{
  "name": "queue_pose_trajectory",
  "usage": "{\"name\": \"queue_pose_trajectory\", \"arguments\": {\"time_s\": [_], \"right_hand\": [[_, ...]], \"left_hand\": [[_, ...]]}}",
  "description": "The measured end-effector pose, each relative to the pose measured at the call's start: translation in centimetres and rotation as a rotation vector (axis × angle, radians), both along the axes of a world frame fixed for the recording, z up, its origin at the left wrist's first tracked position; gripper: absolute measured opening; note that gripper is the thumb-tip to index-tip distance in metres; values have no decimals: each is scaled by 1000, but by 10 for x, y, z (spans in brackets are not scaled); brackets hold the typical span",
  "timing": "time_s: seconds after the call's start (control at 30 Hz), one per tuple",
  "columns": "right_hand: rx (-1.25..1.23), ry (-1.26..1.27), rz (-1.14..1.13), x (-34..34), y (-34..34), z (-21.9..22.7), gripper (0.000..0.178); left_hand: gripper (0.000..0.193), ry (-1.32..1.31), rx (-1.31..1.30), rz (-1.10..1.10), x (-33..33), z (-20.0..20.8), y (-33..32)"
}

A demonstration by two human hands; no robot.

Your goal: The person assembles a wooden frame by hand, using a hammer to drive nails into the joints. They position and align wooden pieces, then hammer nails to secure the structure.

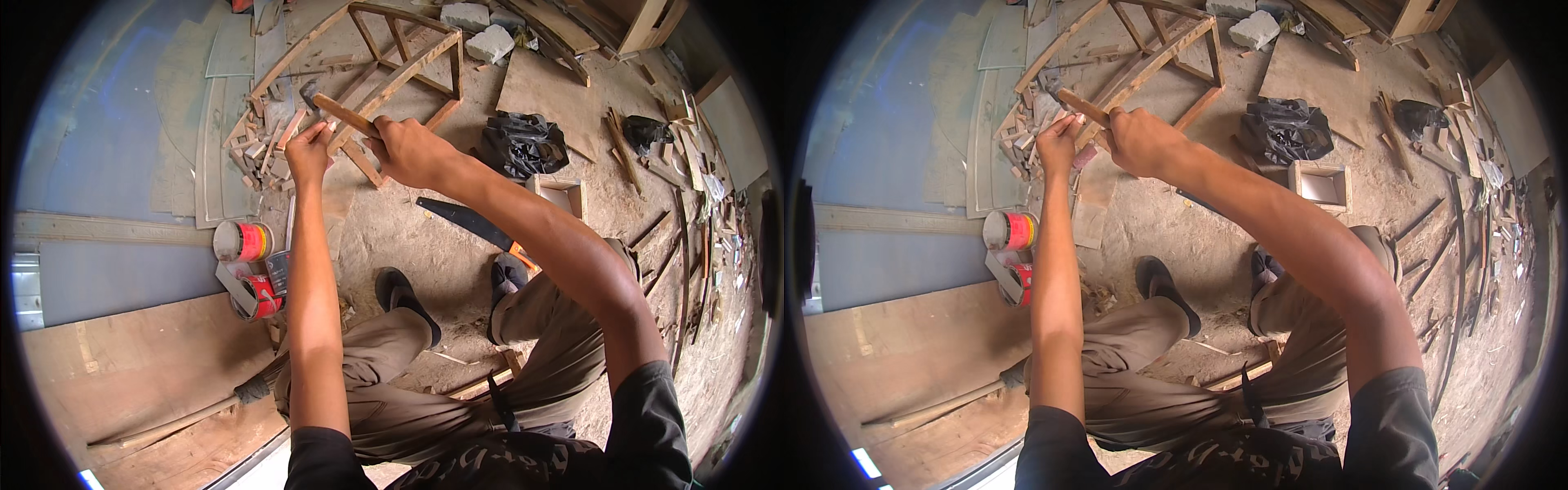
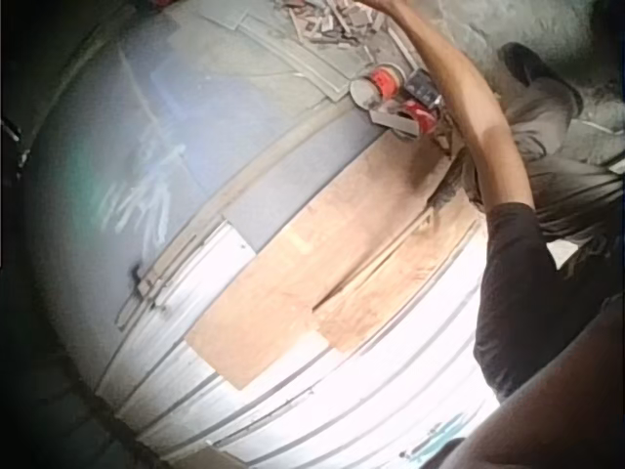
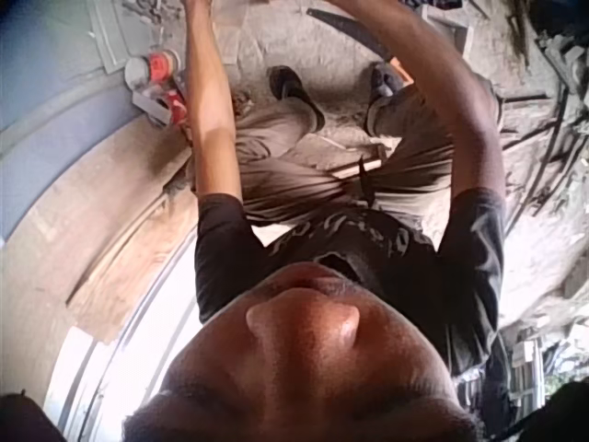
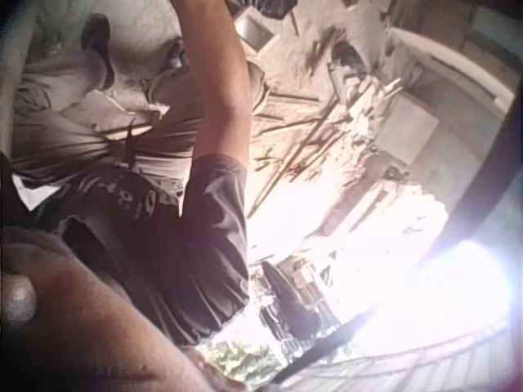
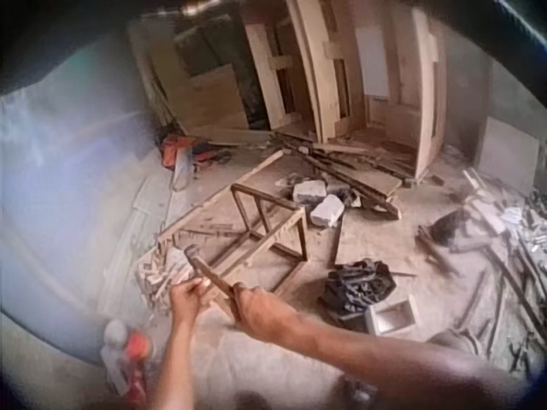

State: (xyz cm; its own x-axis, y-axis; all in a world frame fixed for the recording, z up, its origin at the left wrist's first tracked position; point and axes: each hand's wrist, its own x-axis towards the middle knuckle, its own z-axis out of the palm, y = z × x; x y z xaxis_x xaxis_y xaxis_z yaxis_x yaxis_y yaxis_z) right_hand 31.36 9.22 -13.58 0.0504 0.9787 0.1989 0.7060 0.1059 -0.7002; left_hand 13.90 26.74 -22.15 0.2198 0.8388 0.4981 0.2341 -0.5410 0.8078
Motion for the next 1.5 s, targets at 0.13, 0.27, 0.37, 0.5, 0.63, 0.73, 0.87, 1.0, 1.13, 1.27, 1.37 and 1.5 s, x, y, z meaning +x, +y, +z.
{"name": "queue_pose_trajectory", "arguments": {"time_s": [0.13,0.27,0.37,0.5,0.63,0.73,0.87,1.0,1.13,1.27,1.37,1.5], "right_hand": [[40,20,-20,2,-5,2,28],[-59,15,5,2,-5,7,28],[13,48,-31,-2,-5,8,28],[-4,-13,-31,2,-4,7,27],[36,27,-17,3,-4,2,27],[10,-25,-8,4,-3,1,26],[86,24,-5,1,-5,8,26],[65,26,4,-1,-7,10,26],[45,18,7,2,-7,7,26],[63,-3,-6,-1,-10,7,25],[6,-7,-18,0,-5,8,25],[58,-10,-8,0,-10,10,26]], "left_hand": [[22,25,-172,40,8,9,-14],[21,65,-96,75,4,10,-17],[21,72,-42,79,3,11,-17],[23,80,-26,81,6,5,-16],[22,142,-37,133,6,5,-16],[21,182,35,152,7,6,-15],[21,99,-27,127,4,1,-15],[23,95,0,101,4,-1,-14],[23,143,-24,121,7,8,-25],[25,160,34,120,5,7,-22],[25,105,-54,133,4,3,-19],[24,134,8,125,6,6,-21]]}}
